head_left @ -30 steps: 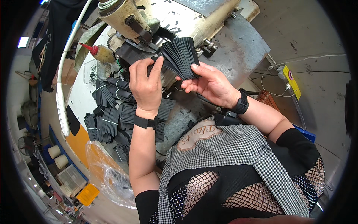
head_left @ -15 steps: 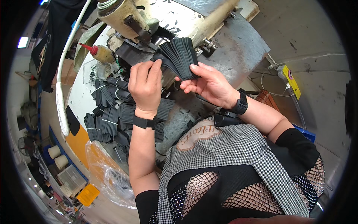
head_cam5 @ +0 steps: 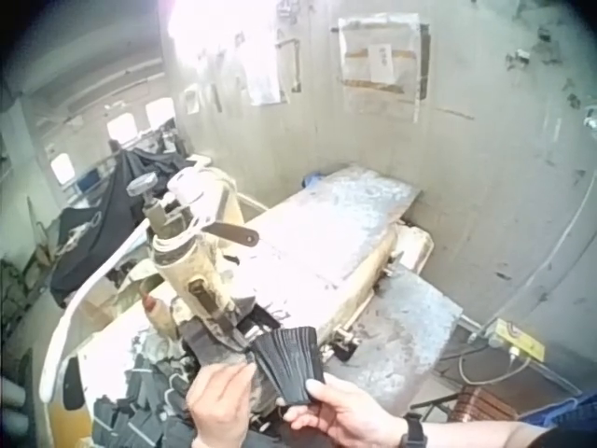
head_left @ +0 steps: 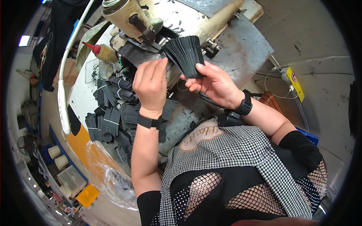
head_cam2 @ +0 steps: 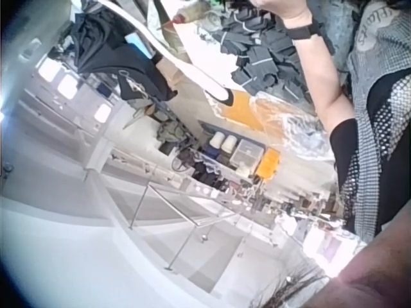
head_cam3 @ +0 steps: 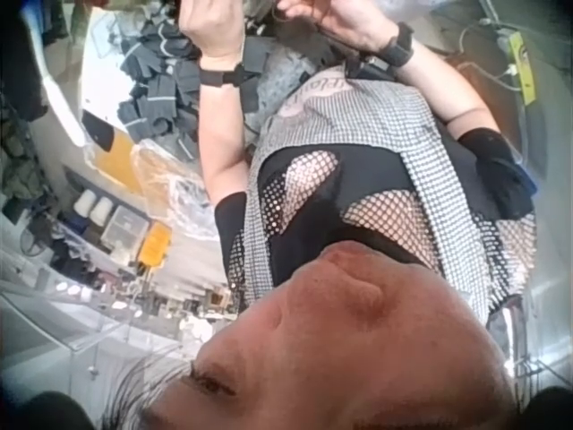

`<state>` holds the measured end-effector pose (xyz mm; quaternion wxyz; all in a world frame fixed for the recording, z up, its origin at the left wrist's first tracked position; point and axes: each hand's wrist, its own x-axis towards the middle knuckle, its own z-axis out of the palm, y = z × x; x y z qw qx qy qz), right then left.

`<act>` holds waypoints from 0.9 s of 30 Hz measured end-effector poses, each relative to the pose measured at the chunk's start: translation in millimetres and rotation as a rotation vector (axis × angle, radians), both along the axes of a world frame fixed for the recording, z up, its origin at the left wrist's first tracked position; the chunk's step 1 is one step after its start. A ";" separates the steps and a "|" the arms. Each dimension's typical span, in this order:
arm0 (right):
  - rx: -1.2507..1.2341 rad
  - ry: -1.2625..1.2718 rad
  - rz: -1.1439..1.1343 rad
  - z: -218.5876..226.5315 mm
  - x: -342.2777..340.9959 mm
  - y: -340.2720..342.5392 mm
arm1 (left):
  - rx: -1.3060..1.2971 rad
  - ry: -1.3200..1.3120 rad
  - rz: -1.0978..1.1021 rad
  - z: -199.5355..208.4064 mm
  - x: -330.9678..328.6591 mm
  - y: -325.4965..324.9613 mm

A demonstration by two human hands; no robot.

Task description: Assembling black rubber shoe components using a specialized industrial press or assembly machine.

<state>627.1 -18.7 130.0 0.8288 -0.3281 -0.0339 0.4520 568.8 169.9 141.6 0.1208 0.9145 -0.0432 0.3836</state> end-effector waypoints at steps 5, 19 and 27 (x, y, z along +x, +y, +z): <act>-0.092 -0.318 -0.060 12.9 1.2 -3.9 | -1.392 0.371 -0.158 25.2 -16.8 -47.2; -0.726 -1.887 -0.414 18.6 -6.6 -38.0 | -2.154 0.371 -0.661 12.5 8.5 -83.6; -0.631 -2.043 -0.570 4.7 1.2 -66.1 | -2.092 0.443 -1.080 -4.5 11.1 -83.3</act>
